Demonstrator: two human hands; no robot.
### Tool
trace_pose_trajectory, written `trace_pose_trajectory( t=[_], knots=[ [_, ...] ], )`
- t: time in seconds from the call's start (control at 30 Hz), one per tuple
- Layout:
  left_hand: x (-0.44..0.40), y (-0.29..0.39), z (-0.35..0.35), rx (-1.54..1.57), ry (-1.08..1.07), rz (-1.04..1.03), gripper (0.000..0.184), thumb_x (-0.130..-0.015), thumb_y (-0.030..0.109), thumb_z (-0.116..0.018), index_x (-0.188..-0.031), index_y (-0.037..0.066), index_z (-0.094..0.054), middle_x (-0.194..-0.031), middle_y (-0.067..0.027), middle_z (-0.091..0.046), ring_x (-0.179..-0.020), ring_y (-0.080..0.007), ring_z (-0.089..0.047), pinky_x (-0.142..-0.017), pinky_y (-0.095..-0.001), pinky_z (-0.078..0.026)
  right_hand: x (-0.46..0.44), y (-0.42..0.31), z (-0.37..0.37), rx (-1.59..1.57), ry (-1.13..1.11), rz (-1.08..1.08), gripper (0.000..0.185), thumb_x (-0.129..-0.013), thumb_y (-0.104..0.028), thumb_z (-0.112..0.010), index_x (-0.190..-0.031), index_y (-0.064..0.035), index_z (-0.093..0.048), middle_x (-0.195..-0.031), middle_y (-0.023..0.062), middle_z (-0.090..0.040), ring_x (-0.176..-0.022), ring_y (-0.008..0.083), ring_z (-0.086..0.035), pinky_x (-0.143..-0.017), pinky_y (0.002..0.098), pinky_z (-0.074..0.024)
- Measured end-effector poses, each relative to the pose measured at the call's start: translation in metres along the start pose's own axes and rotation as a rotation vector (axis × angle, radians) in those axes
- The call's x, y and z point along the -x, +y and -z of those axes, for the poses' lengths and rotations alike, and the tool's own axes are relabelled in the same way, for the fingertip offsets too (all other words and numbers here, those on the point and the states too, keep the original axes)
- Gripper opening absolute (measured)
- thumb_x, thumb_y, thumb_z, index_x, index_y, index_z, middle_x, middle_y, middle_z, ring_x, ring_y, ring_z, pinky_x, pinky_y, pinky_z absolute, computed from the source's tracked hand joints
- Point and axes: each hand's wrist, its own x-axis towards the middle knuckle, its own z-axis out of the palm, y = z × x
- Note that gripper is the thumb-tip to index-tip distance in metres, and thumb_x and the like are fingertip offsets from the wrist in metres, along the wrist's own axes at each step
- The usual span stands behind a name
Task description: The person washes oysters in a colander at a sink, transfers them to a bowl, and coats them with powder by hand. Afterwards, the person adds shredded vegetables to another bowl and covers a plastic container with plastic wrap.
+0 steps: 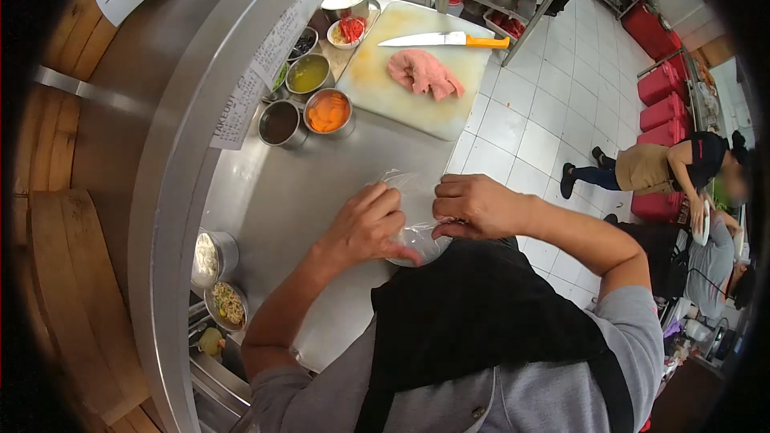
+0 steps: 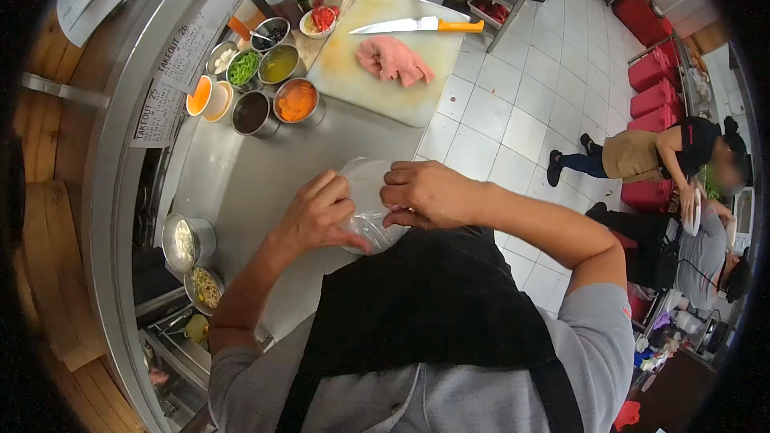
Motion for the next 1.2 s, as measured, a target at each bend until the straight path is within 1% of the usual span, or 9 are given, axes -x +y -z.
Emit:
trace_pose_trajectory(
  t=[0.23, 0.53, 0.67, 0.7, 0.8, 0.9, 1.0, 1.03, 1.2],
  knots=[
    [0.017, 0.005, 0.022, 0.225, -0.127, 0.194, 0.061, -0.050, 0.044, -0.089, -0.073, 0.004, -0.051, -0.092, -0.0077, -0.046, -0.084, -0.0240, -0.053, -0.072, -0.0373, -0.050, 0.041, -0.001, -0.023, -0.249, 0.157, -0.043, 0.025, -0.086, -0.013, -0.077, -0.076, -0.0036, -0.057, -0.077, 0.0086, -0.052, -0.077, 0.0285, -0.053, -0.067, 0.0407, -0.0457],
    [0.024, -0.003, 0.001, 0.219, -0.051, 0.385, 0.062, -0.052, 0.049, -0.089, -0.072, 0.002, -0.053, -0.095, -0.0073, -0.048, -0.083, -0.0212, -0.054, -0.067, -0.0352, -0.049, 0.101, 0.059, -0.042, -0.354, 0.247, -0.280, 0.026, -0.090, -0.014, -0.074, -0.073, -0.0032, -0.057, -0.074, 0.0083, -0.054, -0.076, 0.0236, -0.052, -0.066, 0.0352, -0.0442],
    [-0.004, 0.010, -0.003, 0.110, 0.160, 0.280, 0.056, -0.062, 0.045, -0.090, -0.082, 0.001, -0.061, -0.102, -0.0092, -0.052, -0.097, -0.0263, -0.054, -0.081, -0.0423, -0.049, 0.079, 0.055, -0.031, -0.765, 0.497, -0.551, 0.021, -0.091, -0.020, -0.074, -0.107, -0.0079, -0.068, -0.097, 0.0069, -0.059, -0.085, 0.0185, -0.056, -0.072, 0.0307, -0.0485],
    [-0.011, 0.014, -0.002, 0.061, 0.125, 0.257, 0.055, -0.065, 0.044, -0.089, -0.086, 0.001, -0.062, -0.104, -0.0094, -0.052, -0.100, -0.0275, -0.053, -0.085, -0.0437, -0.046, 0.071, 0.051, -0.015, -0.527, 0.448, -0.593, 0.032, -0.090, -0.018, -0.074, -0.119, -0.0075, -0.064, -0.126, 0.0072, -0.054, -0.101, 0.0168, -0.056, -0.084, 0.0337, -0.0497],
    [-0.032, 0.028, 0.002, -0.032, 0.047, 0.219, 0.053, -0.073, 0.042, -0.086, -0.099, 0.001, -0.065, -0.110, -0.0105, -0.055, -0.107, -0.0305, -0.052, -0.095, -0.0460, -0.040, 0.039, 0.046, 0.004, -0.151, 0.550, -0.344, 0.037, -0.088, -0.020, -0.077, -0.121, -0.0078, -0.065, -0.132, 0.0075, -0.050, -0.111, 0.0149, -0.053, -0.086, 0.0320, -0.0495],
    [-0.050, 0.040, -0.001, -0.050, 0.019, 0.253, 0.049, -0.078, 0.038, -0.082, -0.105, 0.001, -0.065, -0.112, -0.0121, -0.058, -0.105, -0.0315, -0.052, -0.096, -0.0444, -0.036, 0.014, 0.070, -0.003, -0.064, 0.576, -0.182, 0.036, -0.090, -0.026, -0.077, -0.118, -0.0064, -0.067, -0.116, 0.0051, -0.060, -0.100, 0.0114, -0.059, -0.087, 0.0280, -0.0483],
    [-0.057, 0.041, -0.025, -0.090, 0.038, 0.354, 0.038, -0.083, 0.030, -0.078, -0.104, 0.002, -0.064, -0.108, -0.0131, -0.061, -0.101, -0.0311, -0.054, -0.091, -0.0435, -0.036, 0.011, 0.104, -0.014, -0.864, 0.194, -0.337, 0.029, -0.093, -0.026, -0.075, -0.111, -0.0054, -0.067, -0.100, 0.0012, -0.065, -0.092, 0.0082, -0.058, -0.084, 0.0276, -0.0484],
    [-0.059, 0.039, -0.031, -0.087, 0.056, 0.379, 0.033, -0.085, 0.027, -0.076, -0.102, 0.002, -0.063, -0.106, -0.0135, -0.061, -0.099, -0.0312, -0.054, -0.089, -0.0433, -0.036, 0.010, 0.106, -0.014, -0.886, 0.182, -0.393, 0.019, -0.097, -0.022, -0.070, -0.103, -0.0042, -0.064, -0.084, -0.0026, -0.062, -0.084, 0.0068, -0.056, -0.079, 0.0275, -0.0483],
    [-0.074, 0.046, -0.049, -0.009, 0.094, 0.338, 0.013, -0.087, 0.011, -0.067, -0.092, 0.002, -0.059, -0.094, -0.0146, -0.056, -0.092, -0.0342, -0.053, -0.083, -0.0438, -0.038, 0.002, 0.111, -0.016, -0.743, 0.273, -0.405, 0.016, -0.102, -0.020, -0.061, -0.101, -0.0046, -0.056, -0.084, -0.0036, -0.057, -0.079, 0.0071, -0.052, -0.072, 0.0275, -0.0466]
  ],
)
